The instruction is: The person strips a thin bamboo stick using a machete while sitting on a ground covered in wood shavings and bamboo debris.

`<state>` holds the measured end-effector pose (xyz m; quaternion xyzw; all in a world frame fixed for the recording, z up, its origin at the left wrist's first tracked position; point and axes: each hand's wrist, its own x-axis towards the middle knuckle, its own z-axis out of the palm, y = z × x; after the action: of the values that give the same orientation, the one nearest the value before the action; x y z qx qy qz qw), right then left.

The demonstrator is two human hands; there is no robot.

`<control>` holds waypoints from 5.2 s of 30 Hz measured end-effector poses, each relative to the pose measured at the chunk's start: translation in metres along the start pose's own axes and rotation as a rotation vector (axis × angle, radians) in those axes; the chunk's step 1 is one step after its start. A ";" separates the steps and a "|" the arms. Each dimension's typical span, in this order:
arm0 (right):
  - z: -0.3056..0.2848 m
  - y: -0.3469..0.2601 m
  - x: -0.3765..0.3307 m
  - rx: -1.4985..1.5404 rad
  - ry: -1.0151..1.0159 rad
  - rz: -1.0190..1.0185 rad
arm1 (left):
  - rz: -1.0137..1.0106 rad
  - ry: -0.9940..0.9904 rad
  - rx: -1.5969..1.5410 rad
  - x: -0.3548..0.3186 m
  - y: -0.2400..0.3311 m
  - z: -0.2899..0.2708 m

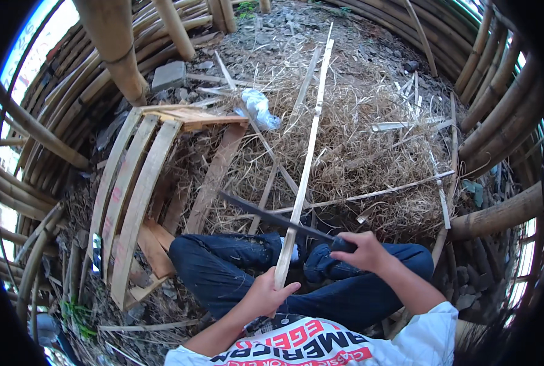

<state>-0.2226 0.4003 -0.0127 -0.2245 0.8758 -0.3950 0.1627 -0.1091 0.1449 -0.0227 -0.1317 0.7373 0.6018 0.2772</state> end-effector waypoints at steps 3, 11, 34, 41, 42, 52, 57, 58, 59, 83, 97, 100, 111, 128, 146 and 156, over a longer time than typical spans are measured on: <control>0.019 -0.006 0.003 0.052 -0.040 -0.047 | 0.132 0.016 -0.030 -0.010 -0.009 -0.007; 0.015 0.003 0.068 -0.124 0.165 0.059 | -0.041 -0.104 -0.334 -0.025 0.000 -0.018; 0.063 -0.028 -0.005 0.383 0.317 0.321 | -0.198 -0.383 -0.989 -0.040 0.007 -0.048; 0.059 -0.021 -0.001 0.549 0.252 0.355 | -0.227 -0.358 -0.987 -0.038 0.009 -0.049; 0.059 -0.021 0.000 0.643 0.194 0.417 | -0.225 -0.364 -0.998 -0.038 0.010 -0.050; 0.067 -0.025 0.002 1.208 0.063 0.656 | -0.241 -0.351 -0.982 -0.036 0.019 -0.048; 0.074 -0.028 -0.007 1.225 0.057 0.638 | -0.209 -0.364 -1.027 -0.034 0.020 -0.054; 0.076 -0.029 -0.009 1.231 0.031 0.616 | -0.210 -0.348 -1.014 -0.033 0.020 -0.055; 0.079 -0.031 -0.012 1.154 0.035 0.554 | -0.206 -0.349 -1.011 -0.033 0.020 -0.056; 0.016 0.010 0.035 -0.473 0.020 -0.422 | -0.252 -0.226 -0.854 -0.035 0.023 -0.042; 0.046 -0.006 0.029 -0.216 0.130 -0.253 | -0.204 -0.334 -1.108 -0.037 0.014 -0.056; 0.039 -0.003 0.047 -0.430 0.097 -0.485 | -0.203 -0.306 -1.060 -0.052 0.018 -0.059; 0.026 0.019 0.079 -0.316 0.181 -0.169 | -0.238 -0.337 -1.026 -0.057 0.021 -0.055; 0.039 0.056 0.074 -0.469 0.198 -0.446 | -0.233 -0.238 -0.947 -0.050 0.018 -0.054; 0.054 0.011 0.065 -0.322 0.157 -0.460 | -0.219 -0.258 -0.877 -0.051 0.013 -0.050; 0.024 0.105 0.101 -0.395 0.386 -0.279 | -0.173 -0.295 -0.985 -0.065 0.023 -0.050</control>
<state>-0.3253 0.3941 -0.1190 -0.2907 0.9111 -0.2709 -0.1091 -0.0813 0.0930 0.0395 -0.2208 0.3063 0.8645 0.3319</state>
